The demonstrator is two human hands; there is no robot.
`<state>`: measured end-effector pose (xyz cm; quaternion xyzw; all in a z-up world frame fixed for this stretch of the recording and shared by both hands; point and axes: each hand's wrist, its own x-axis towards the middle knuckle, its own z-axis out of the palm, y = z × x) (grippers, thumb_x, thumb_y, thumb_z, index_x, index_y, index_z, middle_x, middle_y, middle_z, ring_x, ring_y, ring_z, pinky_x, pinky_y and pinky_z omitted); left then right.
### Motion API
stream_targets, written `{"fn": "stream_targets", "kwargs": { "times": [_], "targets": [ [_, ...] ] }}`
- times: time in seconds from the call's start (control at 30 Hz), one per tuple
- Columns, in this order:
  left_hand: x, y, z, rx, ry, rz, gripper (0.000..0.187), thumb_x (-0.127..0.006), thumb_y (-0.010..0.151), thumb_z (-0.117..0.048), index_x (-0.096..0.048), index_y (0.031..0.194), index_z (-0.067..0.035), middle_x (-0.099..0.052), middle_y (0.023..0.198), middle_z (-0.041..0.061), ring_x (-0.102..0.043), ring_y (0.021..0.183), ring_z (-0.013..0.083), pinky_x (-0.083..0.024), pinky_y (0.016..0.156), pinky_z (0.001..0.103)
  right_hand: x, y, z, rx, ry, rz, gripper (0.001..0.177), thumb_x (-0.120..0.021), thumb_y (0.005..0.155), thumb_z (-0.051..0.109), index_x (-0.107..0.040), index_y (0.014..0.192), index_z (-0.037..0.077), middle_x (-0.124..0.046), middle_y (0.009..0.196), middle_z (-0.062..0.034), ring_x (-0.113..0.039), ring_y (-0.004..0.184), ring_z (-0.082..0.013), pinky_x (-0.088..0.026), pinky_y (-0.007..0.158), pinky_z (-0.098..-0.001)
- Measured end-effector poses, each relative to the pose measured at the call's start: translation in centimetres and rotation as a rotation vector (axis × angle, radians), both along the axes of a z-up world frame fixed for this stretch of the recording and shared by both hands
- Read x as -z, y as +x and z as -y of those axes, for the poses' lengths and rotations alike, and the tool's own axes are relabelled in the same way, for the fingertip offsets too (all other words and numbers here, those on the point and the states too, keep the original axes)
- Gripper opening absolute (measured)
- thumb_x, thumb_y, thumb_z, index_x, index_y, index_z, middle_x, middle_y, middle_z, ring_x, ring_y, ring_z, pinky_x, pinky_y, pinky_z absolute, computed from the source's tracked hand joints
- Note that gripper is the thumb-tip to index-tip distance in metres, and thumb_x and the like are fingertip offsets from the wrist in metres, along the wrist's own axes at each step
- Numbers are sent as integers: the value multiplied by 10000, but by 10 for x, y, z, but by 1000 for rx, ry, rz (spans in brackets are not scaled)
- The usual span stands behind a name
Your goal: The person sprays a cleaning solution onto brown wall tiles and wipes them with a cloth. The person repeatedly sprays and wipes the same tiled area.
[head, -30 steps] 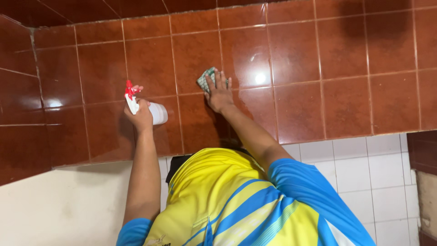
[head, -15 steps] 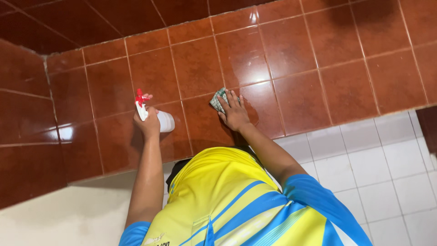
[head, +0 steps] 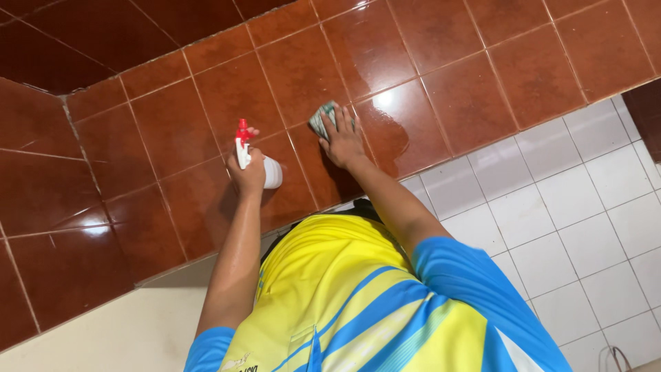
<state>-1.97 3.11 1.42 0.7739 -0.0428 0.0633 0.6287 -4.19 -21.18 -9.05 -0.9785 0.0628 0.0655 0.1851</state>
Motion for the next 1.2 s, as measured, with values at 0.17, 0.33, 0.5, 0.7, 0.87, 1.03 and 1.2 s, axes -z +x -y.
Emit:
{"fn": "stream_targets", "kwargs": {
  "times": [0.17, 0.33, 0.5, 0.7, 0.87, 1.03, 1.2],
  "targets": [
    [5, 1, -9, 27, -35, 20, 418, -495, 864, 38, -665, 1244, 6, -758, 1133, 87, -637, 648, 129, -545, 650, 291, -2, -66, -3, -21, -4, 34, 728, -533, 1002, 485, -254, 1628, 241, -99, 1707, -161, -86, 1581, -358, -43, 1260, -560],
    [7, 0, -9, 43, -8, 34, 424, -496, 857, 45, -668, 1242, 4, -754, 1143, 97, -644, 665, 128, -545, 653, 295, -3, -78, 10, 12, -20, 9, 705, -517, 1018, 493, -267, 1629, 248, -113, 1709, -156, -94, 1579, -359, -52, 1266, -558],
    [3, -2, -6, 25, 2, 42, 452, -489, 841, 53, -678, 1250, 10, -755, 1153, 108, -653, 720, 132, -561, 646, 287, -7, -37, 14, 71, -71, -58, 735, -432, 1033, 559, -180, 1647, 242, -38, 1712, -158, -39, 1579, -365, -20, 1252, -559],
    [0, -4, -2, 5, -38, 62, 431, -484, 867, 53, -648, 1265, 50, -750, 1163, 143, -650, 691, 130, -535, 633, 284, -13, -14, -4, 29, -67, -151, 750, -379, 1020, 628, -133, 1628, 263, 17, 1696, -157, -1, 1564, -357, 6, 1233, -552],
    [-3, -8, 1, -53, -45, 41, 439, -481, 862, 52, -651, 1267, 55, -745, 1175, 151, -612, 684, 139, -537, 636, 289, -8, -56, 4, -138, 20, 31, 694, -489, 1022, 534, -282, 1624, 257, -108, 1712, -150, -88, 1581, -355, -58, 1261, -562],
    [-7, -12, 2, -102, -38, 2, 428, -490, 876, 35, -644, 1275, 42, -748, 1173, 131, -653, 715, 154, -544, 678, 311, -11, -76, 31, -193, 63, 65, 644, -537, 1027, 449, -330, 1610, 271, -160, 1717, -118, -125, 1594, -336, -78, 1275, -549],
    [-9, -16, 4, -126, 12, -18, 418, -494, 887, 31, -654, 1273, 31, -755, 1161, 126, -659, 736, 162, -548, 709, 316, -5, -49, 39, -147, 24, 61, 650, -547, 1020, 417, -320, 1609, 264, -140, 1703, -148, -116, 1572, -352, -62, 1254, -565]
  ]
}}
